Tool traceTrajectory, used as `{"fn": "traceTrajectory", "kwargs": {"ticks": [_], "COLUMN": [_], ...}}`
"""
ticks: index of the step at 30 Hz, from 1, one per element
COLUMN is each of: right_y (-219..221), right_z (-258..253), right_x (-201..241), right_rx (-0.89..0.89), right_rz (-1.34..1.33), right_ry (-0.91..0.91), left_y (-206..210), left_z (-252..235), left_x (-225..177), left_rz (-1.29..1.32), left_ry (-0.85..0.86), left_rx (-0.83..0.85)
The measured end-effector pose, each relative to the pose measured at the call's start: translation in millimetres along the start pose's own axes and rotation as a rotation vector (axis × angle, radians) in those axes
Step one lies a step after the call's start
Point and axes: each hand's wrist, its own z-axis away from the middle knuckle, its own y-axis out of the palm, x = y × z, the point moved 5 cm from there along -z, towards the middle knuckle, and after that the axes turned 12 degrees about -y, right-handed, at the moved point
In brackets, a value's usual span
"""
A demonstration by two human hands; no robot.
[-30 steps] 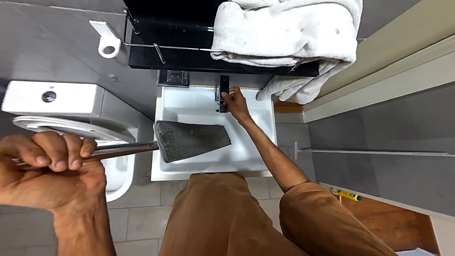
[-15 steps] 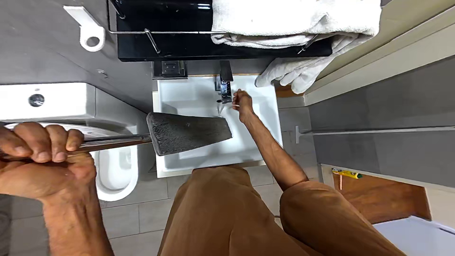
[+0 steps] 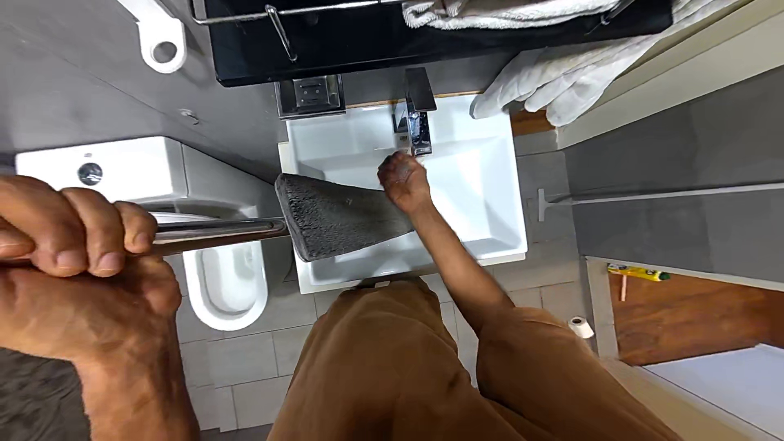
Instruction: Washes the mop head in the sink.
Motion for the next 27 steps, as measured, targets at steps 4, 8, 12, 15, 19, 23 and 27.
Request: {"fn": "traceTrajectory", "kwargs": {"ticks": [4,8,12,15,19,23,27], "right_y": [96,164,113,18,-82,-127,-127], "right_z": [86,135,130,114,78,25,-23], "right_x": [-14,-9,-23,-25,13,59,81], "right_rx": [0.125,0.629,0.754,0.590,0.187,-0.192,-0.094], "right_rz": [0.231,0.972,1.391,1.592,1.830,1.785,1.589], "right_ry": [-0.045,-0.586,-0.679,-0.491,-0.276,-0.016,0.079], "left_y": [20,60,27,19,-20,-39,-101], "left_z": [2,7,6,2,-16,-16,-9], "left_x": [-2,-10,-3,1,13,19,45], "left_rz": [-0.112,-0.155,-0.114,-0.110,-0.113,0.095,0.304], "left_ry": [0.073,0.062,-0.039,-0.118,-0.187,-0.188,-0.155], "left_rx": [0.014,0.002,0.042,-0.200,-0.324,-0.491,-0.382]}}
